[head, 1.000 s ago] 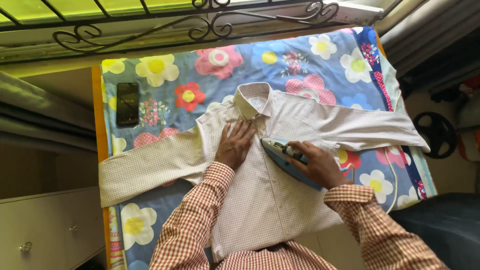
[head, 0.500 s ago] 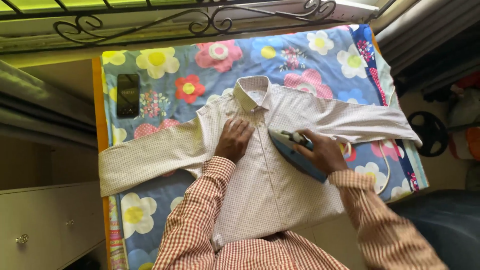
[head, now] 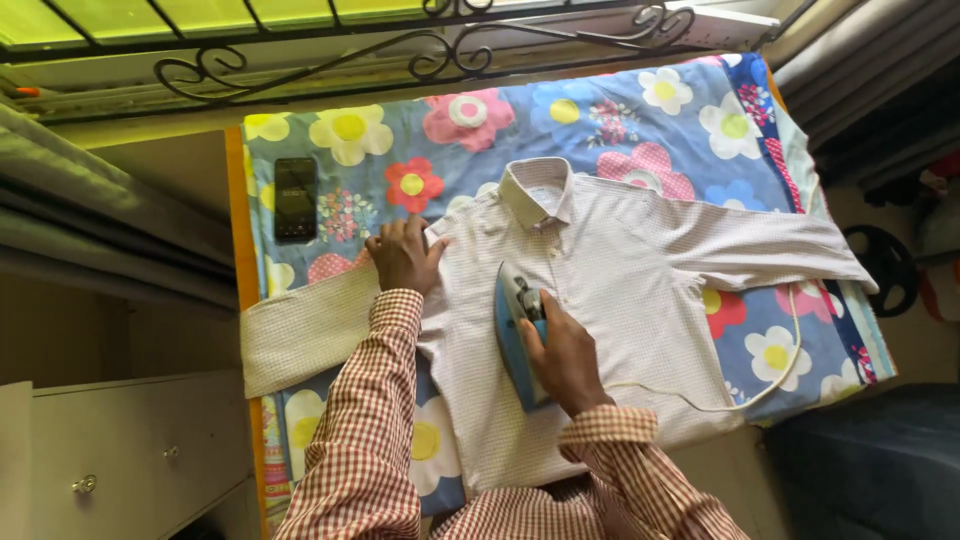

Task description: Ironing a long-sleeved button-down shirt on an ironing board.

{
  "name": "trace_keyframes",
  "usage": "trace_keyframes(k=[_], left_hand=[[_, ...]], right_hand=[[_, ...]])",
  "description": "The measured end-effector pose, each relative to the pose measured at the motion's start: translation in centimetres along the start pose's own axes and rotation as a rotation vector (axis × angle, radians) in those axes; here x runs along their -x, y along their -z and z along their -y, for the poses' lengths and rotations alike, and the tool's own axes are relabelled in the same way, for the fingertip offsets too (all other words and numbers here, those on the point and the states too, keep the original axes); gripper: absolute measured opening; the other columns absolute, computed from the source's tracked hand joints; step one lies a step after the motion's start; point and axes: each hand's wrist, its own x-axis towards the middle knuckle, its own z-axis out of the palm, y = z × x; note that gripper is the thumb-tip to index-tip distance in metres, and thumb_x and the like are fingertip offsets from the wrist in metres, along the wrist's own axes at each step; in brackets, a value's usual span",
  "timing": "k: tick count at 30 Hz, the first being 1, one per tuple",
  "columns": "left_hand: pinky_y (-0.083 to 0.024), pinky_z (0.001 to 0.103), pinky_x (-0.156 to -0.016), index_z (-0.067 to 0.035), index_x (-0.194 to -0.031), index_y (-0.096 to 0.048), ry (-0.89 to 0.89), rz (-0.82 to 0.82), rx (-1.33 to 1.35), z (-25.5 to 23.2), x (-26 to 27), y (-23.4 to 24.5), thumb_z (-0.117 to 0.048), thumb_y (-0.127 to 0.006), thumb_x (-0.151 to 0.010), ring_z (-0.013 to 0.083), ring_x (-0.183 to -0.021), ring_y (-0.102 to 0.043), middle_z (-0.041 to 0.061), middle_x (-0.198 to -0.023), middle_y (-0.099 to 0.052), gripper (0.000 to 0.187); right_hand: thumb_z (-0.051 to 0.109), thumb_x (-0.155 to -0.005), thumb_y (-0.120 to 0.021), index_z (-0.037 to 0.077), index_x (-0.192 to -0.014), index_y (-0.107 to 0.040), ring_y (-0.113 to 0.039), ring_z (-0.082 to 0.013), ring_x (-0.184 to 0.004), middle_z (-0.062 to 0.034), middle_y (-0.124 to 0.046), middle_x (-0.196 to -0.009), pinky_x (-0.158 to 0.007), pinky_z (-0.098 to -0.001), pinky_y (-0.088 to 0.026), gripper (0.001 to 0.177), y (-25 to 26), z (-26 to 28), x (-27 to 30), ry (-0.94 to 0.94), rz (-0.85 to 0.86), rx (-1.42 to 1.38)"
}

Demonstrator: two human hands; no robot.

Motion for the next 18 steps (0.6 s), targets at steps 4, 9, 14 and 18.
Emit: trace_keyframes(k=[4, 9, 14, 18], left_hand=[[-0.038, 0.053, -0.098, -0.010, -0.080, -0.064, 0.115, 0.219, 0.090, 2.8, -1.0, -0.9, -0.043, -0.081, -0.084, 0.0294, -0.101, -0.060, 0.008, -0.092, -0.070, 0.037], [-0.054, 0.048, -0.071, -0.004, -0.084, -0.060, 0.076, 0.234, 0.436, 3.2, -1.9, -1.8, -0.030, -0.075, -0.089, 0.0371, -0.073, -0.069, 0.019, -0.079, -0.067, 0.031], [-0.054, 0.053, -0.069, -0.013, -0.102, -0.065, 0.134, 0.099, 0.413, 3.7, -1.3, -2.6, -0.024, -0.074, -0.084, 0.0437, -0.081, -0.069, 0.021, -0.083, -0.072, 0.022], [-0.054, 0.056, -0.071, -0.020, -0.113, -0.068, 0.115, 0.090, 0.301, 2.9, -2.0, -2.9, -0.021, -0.070, -0.084, 0.0451, -0.083, -0.069, 0.021, -0.088, -0.074, 0.029]], right_hand=[[0.032, -0.100, -0.056, 0.004, -0.144, -0.045, -0.070, -0.0496, -0.077, -0.0311, -0.072, -0.087, -0.069, -0.0560, -0.056, 0.053, -1.4, 2.9, -5.8, -0.277, 0.183, -0.004], [0.036, -0.102, -0.057, 0.007, -0.138, -0.048, -0.068, -0.0543, -0.084, -0.0347, -0.070, -0.090, -0.074, -0.0598, -0.054, 0.047, -4.4, 1.1, -13.4, -0.187, 0.098, 0.089], [0.034, -0.101, -0.061, 0.007, -0.136, -0.049, -0.068, -0.0532, -0.086, -0.0347, -0.069, -0.094, -0.075, -0.0578, -0.055, 0.046, -6.7, -0.8, -12.8, -0.059, 0.016, 0.131], [0.035, -0.102, -0.050, 0.011, -0.137, -0.045, -0.075, -0.0469, -0.089, -0.0268, -0.071, -0.103, -0.074, -0.0523, -0.062, 0.043, -2.9, 4.8, -12.3, -0.432, 0.232, 0.011]])
